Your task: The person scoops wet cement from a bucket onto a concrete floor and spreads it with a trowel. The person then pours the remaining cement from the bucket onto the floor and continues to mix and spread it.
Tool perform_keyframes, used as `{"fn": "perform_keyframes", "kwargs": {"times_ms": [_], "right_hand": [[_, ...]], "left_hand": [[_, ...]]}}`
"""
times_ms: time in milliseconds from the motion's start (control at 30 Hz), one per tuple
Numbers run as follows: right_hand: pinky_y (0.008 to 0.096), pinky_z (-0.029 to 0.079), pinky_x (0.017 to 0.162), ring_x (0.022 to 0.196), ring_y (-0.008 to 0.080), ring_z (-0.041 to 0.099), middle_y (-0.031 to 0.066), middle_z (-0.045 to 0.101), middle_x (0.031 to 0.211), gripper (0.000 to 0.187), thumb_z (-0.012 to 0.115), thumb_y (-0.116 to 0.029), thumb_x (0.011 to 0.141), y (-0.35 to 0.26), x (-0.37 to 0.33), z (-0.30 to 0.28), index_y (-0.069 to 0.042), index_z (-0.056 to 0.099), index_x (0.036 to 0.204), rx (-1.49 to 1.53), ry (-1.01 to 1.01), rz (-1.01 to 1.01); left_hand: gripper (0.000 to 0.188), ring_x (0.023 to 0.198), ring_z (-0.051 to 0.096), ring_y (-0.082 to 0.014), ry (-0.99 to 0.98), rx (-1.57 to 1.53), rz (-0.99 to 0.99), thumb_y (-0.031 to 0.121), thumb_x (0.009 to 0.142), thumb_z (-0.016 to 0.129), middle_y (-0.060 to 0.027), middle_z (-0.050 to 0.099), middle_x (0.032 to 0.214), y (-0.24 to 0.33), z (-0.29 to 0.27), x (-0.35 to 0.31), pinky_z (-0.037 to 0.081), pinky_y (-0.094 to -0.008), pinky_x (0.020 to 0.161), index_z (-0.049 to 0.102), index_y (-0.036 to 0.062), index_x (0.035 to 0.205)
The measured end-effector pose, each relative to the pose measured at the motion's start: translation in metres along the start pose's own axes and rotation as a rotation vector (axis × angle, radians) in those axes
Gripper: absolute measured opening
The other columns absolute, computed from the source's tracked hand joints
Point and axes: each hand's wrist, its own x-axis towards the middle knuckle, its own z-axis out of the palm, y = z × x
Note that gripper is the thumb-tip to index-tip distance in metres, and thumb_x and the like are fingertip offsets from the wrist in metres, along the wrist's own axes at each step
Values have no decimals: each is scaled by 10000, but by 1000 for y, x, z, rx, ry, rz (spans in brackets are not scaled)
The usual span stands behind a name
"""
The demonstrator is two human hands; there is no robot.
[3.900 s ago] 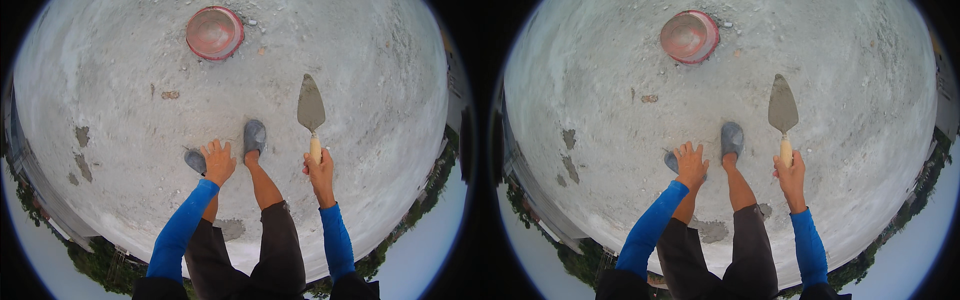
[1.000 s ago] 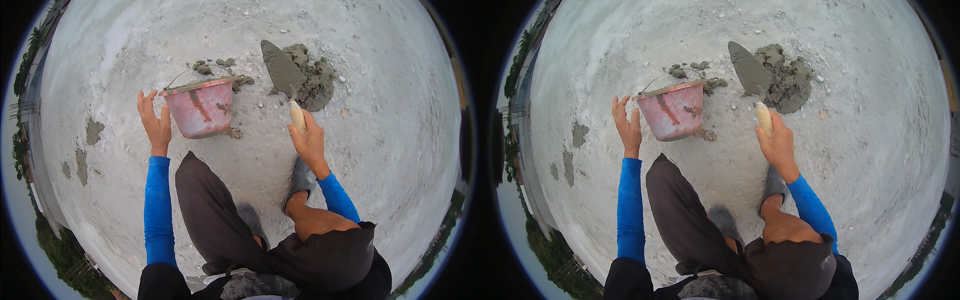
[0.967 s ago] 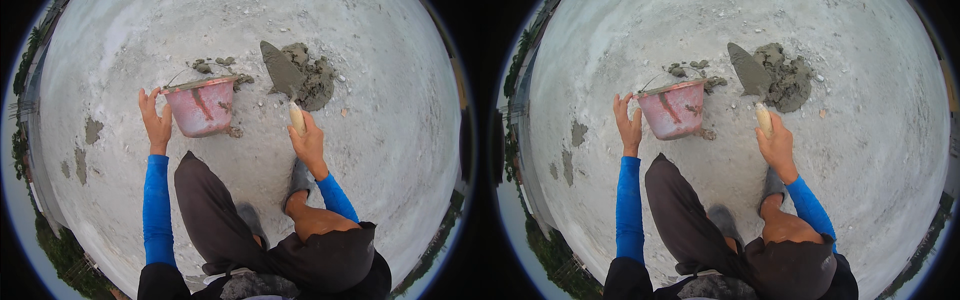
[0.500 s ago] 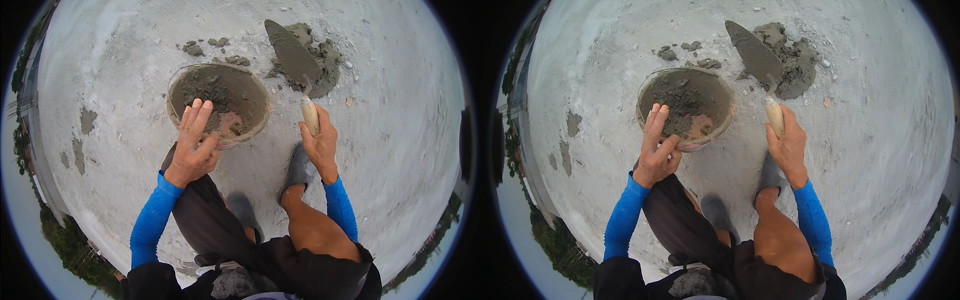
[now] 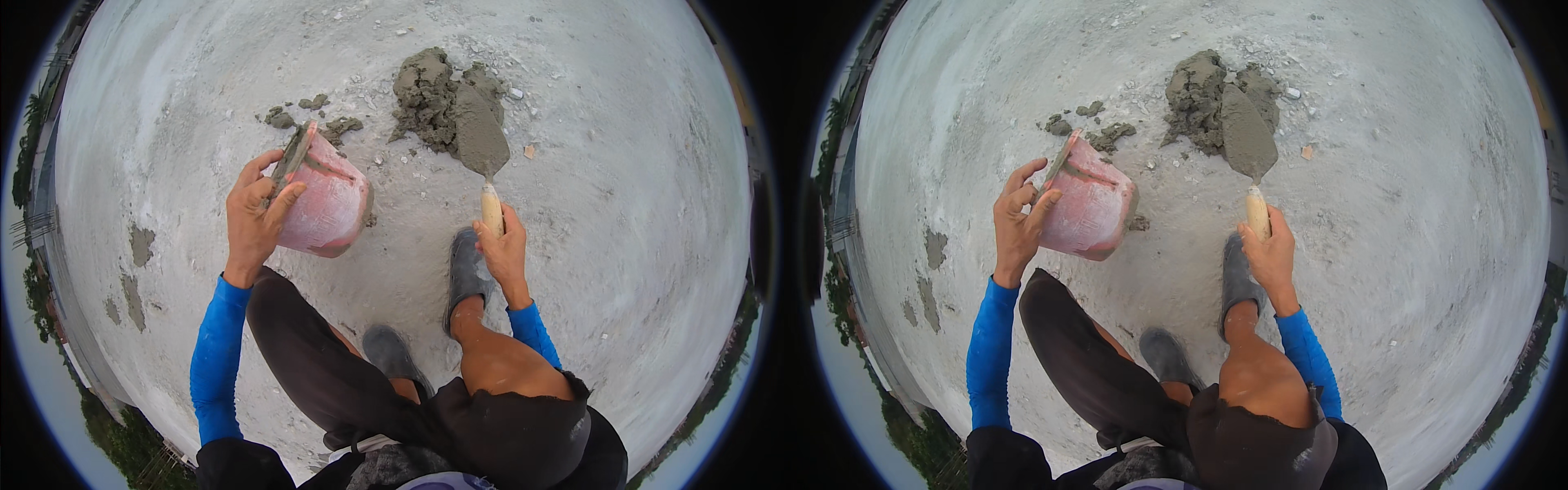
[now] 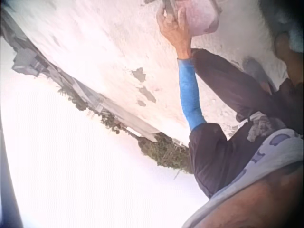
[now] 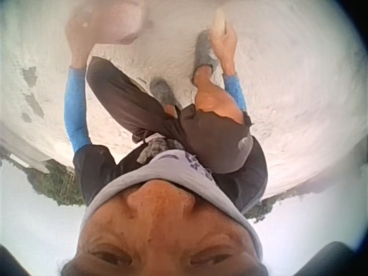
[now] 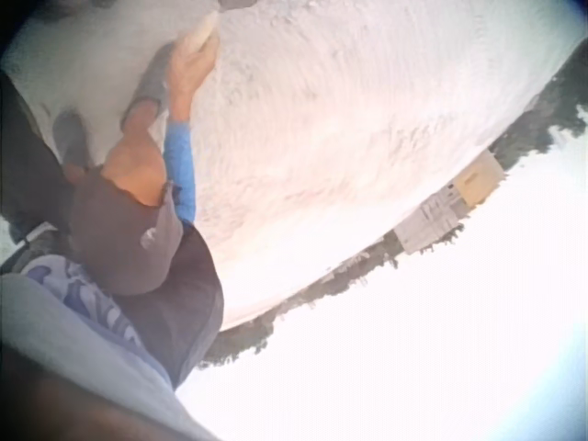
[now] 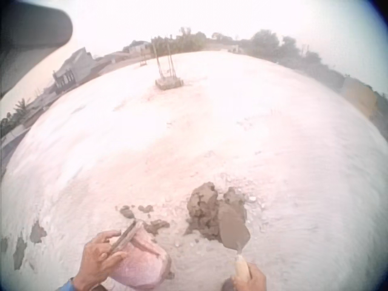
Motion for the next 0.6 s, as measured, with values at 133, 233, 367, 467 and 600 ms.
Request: {"fn": "perform_keyframes", "kwargs": {"times_ms": [133,233,367,467,600], "right_hand": [[266,516,533,612,89,599,60,644,916,398,737,-88,944,5,-5,-22,36,611,1300,72,105,41],[254,505,512,593,84,592,51,637,895,352,726,-96,959,-1,-1,-42,42,615,1262,111,190,43],[251,502,504,596,81,590,39,631,873,315,719,-109,970,-19,5,-64,35,615,1230,164,264,11],[248,504,512,600,78,587,33,627,857,311,718,-120,980,-28,7,-77,32,611,1229,166,287,-16],[245,508,524,603,78,585,34,625,842,308,715,-127,989,-26,6,-86,32,607,1230,141,288,-2]], "left_hand": [[440,1101,687,-152,252,-461,-166,383,1073,657,-154,718,1304,61,-55,31,531,-309,989,764,-32,1175],[556,1215,685,-255,372,-1013,-55,425,1044,680,-151,702,1354,115,-97,56,547,-437,1077,627,-4,1393],[466,1306,630,-281,310,-1370,115,329,1069,649,-127,660,1426,138,-126,154,497,-482,1149,594,15,1409],[424,1358,580,-303,-659,-1720,418,362,1119,546,-113,655,1418,142,-119,224,463,-501,1177,589,42,1394],[537,1319,625,-304,273,-1675,224,461,1154,368,-152,677,1404,133,5,286,489,-514,1159,599,37,1389]]}}
